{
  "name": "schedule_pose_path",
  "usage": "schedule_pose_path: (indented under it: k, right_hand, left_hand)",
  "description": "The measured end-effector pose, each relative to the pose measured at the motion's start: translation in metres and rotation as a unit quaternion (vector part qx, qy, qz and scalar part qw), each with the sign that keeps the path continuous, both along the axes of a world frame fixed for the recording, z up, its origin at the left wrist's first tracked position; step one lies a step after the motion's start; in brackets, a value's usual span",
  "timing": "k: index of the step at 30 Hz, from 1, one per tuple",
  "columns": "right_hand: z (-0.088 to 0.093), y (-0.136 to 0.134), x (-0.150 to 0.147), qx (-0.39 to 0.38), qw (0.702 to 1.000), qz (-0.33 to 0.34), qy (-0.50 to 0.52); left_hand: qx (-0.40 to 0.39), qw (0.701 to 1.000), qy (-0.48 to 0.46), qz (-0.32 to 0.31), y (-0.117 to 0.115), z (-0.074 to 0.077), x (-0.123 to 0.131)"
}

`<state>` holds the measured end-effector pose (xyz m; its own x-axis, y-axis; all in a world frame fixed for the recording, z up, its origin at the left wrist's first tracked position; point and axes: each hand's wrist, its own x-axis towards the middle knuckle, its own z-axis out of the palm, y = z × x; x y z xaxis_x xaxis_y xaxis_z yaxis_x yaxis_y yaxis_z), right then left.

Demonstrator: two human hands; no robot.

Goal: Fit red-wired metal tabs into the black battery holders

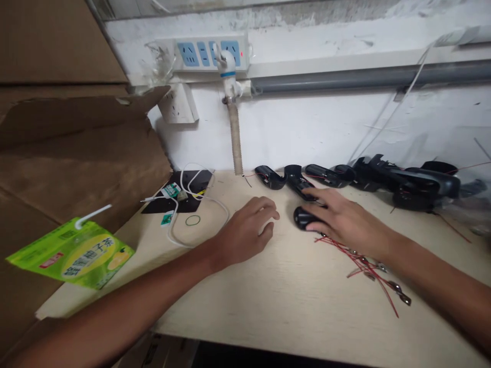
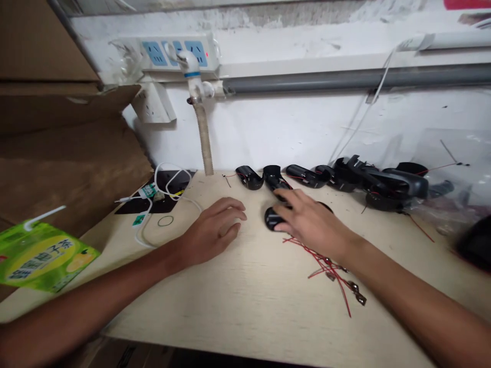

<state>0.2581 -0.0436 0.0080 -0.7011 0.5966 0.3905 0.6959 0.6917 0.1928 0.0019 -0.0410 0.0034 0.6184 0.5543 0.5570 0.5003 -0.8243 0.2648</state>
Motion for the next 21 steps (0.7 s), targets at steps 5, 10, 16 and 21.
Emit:
schedule_pose_path:
  k: [5,10,16,21]
  right_hand:
    - [0.006,-0.025,-0.035,0.092,0.969,0.223,-0.058]
    - [0.018,-0.024,-0.024,0.061,0.975,0.208,0.057]
    - [0.031,0.0,0.026,-0.247,0.961,0.038,0.115]
    - [0.022,0.003,0.029,-0.383,0.923,0.01,0.029]
  left_hand:
    - [0.041,0.998,-0.046,-0.003,-0.002,0.007,0.001]
    - [0.006,0.997,-0.018,-0.07,-0.003,0.012,0.0]
    - [-0.011,0.989,0.085,-0.117,-0.003,0.011,0.0]
    - [-0.005,0.991,0.101,-0.088,-0.005,0.012,0.001]
